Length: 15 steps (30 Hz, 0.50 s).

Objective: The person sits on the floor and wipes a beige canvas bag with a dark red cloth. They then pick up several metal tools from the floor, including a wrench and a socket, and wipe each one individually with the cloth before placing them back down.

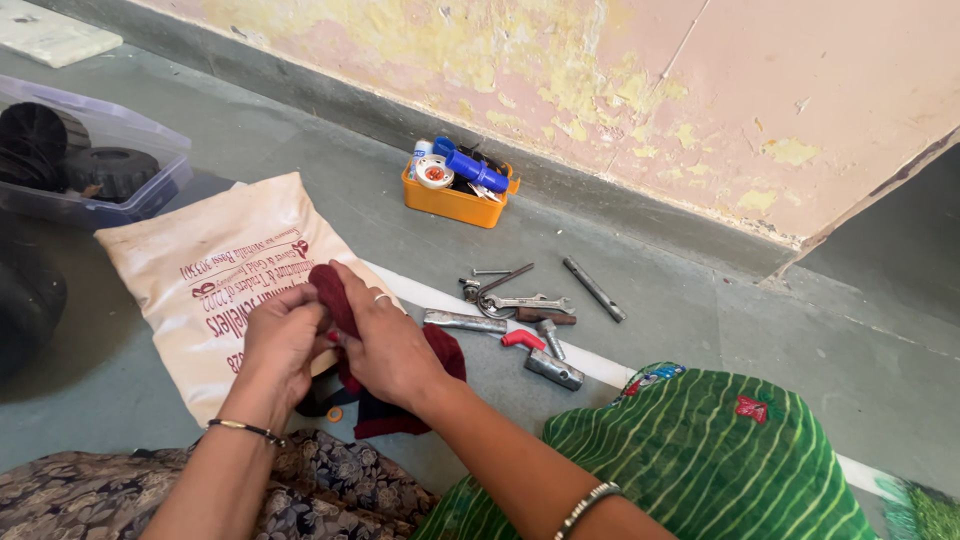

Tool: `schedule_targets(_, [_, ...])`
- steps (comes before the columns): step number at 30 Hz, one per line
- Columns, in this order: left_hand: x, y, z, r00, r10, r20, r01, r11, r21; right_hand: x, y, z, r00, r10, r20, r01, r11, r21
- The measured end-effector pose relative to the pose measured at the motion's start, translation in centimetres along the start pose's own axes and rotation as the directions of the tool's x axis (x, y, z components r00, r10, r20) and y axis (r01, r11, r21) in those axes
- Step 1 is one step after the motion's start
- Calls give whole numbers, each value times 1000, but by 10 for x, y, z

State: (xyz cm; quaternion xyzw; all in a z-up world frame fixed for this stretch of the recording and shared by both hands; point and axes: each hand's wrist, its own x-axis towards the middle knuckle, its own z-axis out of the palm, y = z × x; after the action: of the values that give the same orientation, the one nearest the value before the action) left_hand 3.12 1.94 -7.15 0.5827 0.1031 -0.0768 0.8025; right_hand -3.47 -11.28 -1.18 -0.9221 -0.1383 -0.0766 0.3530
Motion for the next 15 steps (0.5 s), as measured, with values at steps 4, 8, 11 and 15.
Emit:
schedule_targets(4, [-3, 8, 2, 997, 52, -58, -50, 998, 35, 9, 5, 6, 997, 71, -17, -72, 994, -77])
schedule_targets(8, [-8, 13, 2, 985, 82, -150, -87, 996, -25, 4, 4, 6, 984, 176, 38, -171, 980, -104])
schedule_targets(11, [-5, 19, -5, 956, 171, -240, -179, 984, -13, -1, 0, 2, 989, 120, 92, -102, 978, -181])
schedule_targets(15, [-3, 22, -11, 951, 115, -286, -139, 988, -66, -4, -8, -1, 990, 130, 57, -115, 971, -210])
